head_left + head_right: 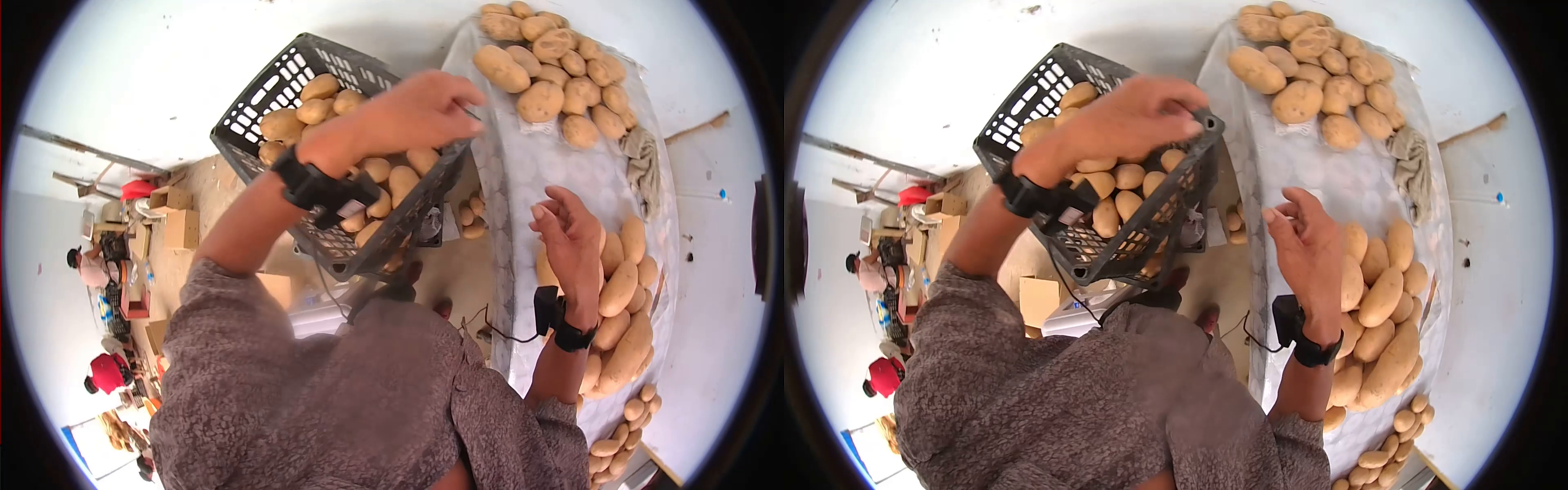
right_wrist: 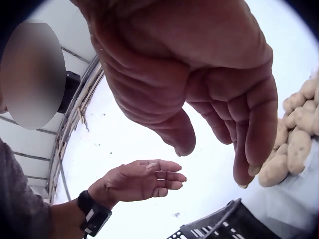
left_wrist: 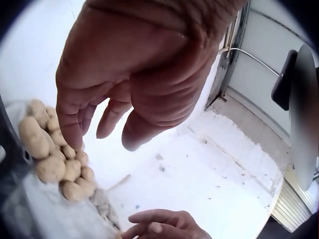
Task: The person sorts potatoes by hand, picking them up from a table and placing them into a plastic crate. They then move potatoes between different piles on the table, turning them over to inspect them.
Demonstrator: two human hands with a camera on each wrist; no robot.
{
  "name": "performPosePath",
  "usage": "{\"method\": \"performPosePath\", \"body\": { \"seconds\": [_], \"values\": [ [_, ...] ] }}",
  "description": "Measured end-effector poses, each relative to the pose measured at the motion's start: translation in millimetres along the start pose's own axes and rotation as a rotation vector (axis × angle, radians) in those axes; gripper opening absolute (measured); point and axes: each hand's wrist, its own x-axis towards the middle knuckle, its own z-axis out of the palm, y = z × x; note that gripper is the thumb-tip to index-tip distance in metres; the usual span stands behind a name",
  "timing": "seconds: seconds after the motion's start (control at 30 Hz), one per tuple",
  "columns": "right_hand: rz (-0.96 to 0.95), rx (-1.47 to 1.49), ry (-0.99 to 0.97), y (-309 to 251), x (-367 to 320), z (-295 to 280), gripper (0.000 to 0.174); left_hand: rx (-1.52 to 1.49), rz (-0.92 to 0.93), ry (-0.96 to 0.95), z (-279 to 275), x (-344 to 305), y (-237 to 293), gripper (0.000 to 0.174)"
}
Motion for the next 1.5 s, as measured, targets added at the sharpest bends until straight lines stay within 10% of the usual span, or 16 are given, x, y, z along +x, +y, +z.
{"method": "performPosePath", "body": {
  "seconds": [0.47,0.73,0.93,1.23,1.5],
  "values": [
    [-0.313,-0.202,-0.381,-42,76,126,0.032,0.130,-0.490,0.044,-54,-50,-222,0.042],
    [-0.393,-0.291,-0.475,-24,78,150,0.035,0.354,-0.622,-0.108,-11,-56,-215,0.029],
    [-0.409,-0.316,-0.466,-26,81,152,0.030,0.401,-1.163,-0.042,31,-46,-264,0.072],
    [-0.420,-0.356,-0.471,-26,77,165,0.030,0.644,-1.142,-0.054,60,-46,-229,0.098],
    [-0.403,-0.358,-0.463,-22,69,158,0.024,0.700,-1.057,-0.216,47,-42,-232,0.076]
  ]
}}
